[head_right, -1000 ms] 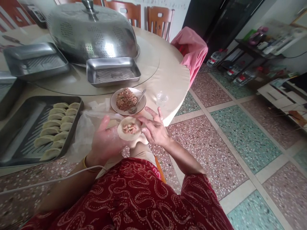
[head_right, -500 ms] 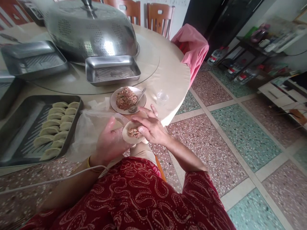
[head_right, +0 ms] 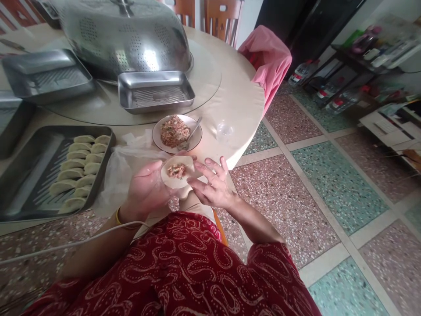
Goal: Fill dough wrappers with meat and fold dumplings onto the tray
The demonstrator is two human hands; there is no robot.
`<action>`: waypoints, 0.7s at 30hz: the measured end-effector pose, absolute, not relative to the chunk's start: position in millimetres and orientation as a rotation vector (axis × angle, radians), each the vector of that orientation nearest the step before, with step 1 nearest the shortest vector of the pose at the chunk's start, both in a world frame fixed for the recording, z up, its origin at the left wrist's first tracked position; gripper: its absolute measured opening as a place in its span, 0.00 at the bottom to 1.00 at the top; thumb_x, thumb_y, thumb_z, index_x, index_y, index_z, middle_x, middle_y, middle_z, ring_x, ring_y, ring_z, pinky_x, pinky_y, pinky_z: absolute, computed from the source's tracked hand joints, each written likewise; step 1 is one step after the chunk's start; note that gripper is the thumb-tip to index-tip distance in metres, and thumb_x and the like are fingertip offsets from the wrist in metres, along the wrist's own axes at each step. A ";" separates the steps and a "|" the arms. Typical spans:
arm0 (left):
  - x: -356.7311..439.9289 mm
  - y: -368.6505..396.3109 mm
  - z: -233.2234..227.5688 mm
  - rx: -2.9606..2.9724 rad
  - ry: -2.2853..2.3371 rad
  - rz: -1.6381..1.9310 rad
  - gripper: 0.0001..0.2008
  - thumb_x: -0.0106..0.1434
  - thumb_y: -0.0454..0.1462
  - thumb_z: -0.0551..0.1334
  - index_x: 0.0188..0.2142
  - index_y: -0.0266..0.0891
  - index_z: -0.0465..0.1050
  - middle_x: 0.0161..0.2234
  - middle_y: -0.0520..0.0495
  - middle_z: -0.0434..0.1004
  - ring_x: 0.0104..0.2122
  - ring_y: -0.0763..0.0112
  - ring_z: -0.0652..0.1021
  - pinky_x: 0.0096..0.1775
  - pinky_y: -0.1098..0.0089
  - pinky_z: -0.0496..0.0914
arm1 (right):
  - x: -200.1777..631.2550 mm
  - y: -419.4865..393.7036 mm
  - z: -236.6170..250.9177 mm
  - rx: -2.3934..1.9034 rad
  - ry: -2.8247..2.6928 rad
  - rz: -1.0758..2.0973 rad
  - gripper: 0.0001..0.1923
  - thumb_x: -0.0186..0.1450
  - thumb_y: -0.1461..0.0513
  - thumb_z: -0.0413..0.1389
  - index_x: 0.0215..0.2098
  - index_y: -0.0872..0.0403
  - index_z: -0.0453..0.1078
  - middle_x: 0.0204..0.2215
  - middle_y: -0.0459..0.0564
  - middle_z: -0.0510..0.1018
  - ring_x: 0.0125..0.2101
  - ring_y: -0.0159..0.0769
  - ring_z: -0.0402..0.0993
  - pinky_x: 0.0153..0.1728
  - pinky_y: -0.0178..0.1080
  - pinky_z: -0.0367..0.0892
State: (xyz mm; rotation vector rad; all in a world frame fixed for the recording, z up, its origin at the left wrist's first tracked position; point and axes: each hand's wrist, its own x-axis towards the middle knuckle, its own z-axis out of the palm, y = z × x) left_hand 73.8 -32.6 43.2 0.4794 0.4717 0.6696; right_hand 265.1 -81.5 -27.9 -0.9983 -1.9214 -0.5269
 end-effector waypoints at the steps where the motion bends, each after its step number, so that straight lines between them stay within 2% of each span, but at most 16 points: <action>1: 73.7 -32.6 43.5 0.487 0.477 0.676 0.23 0.63 0.44 0.56 0.56 0.40 0.70 0.48 0.40 0.80 0.54 0.48 0.76 0.50 0.51 0.71 | 264.0 -80.9 -29.2 -1.012 -1.910 -0.534 0.17 0.61 0.60 0.62 0.47 0.38 0.70 0.64 0.37 0.65 0.66 0.42 0.57 0.70 0.59 0.46; 8: 73.4 -33.3 44.5 0.444 0.503 0.674 0.21 0.61 0.37 0.57 0.54 0.38 0.71 0.41 0.43 0.82 0.44 0.57 0.81 0.41 0.61 0.74 | 257.7 -74.0 -30.8 -0.972 -1.841 -0.569 0.10 0.63 0.57 0.62 0.42 0.38 0.70 0.59 0.37 0.69 0.65 0.43 0.59 0.68 0.59 0.51; 14: 74.3 -34.8 45.0 0.372 0.451 0.617 0.23 0.60 0.35 0.57 0.55 0.37 0.70 0.39 0.42 0.82 0.34 0.63 0.80 0.32 0.66 0.72 | 254.7 -71.5 -23.5 -0.912 -1.864 -0.598 0.09 0.63 0.61 0.61 0.39 0.38 0.72 0.56 0.35 0.72 0.65 0.37 0.57 0.70 0.53 0.46; 17: 73.7 -35.0 39.1 0.374 0.395 0.629 0.25 0.60 0.32 0.58 0.58 0.38 0.68 0.41 0.43 0.82 0.31 0.68 0.79 0.32 0.68 0.71 | 252.2 -70.5 -19.7 -0.872 -1.880 -0.661 0.06 0.63 0.61 0.62 0.36 0.41 0.72 0.56 0.37 0.72 0.66 0.34 0.57 0.71 0.47 0.46; 21: 72.3 -35.1 25.8 0.469 0.423 0.677 0.26 0.60 0.30 0.61 0.59 0.38 0.67 0.41 0.44 0.82 0.30 0.71 0.78 0.35 0.70 0.71 | 247.4 -70.5 -19.0 -0.877 -1.883 -0.627 0.05 0.64 0.63 0.59 0.37 0.44 0.71 0.56 0.41 0.72 0.65 0.36 0.59 0.69 0.49 0.50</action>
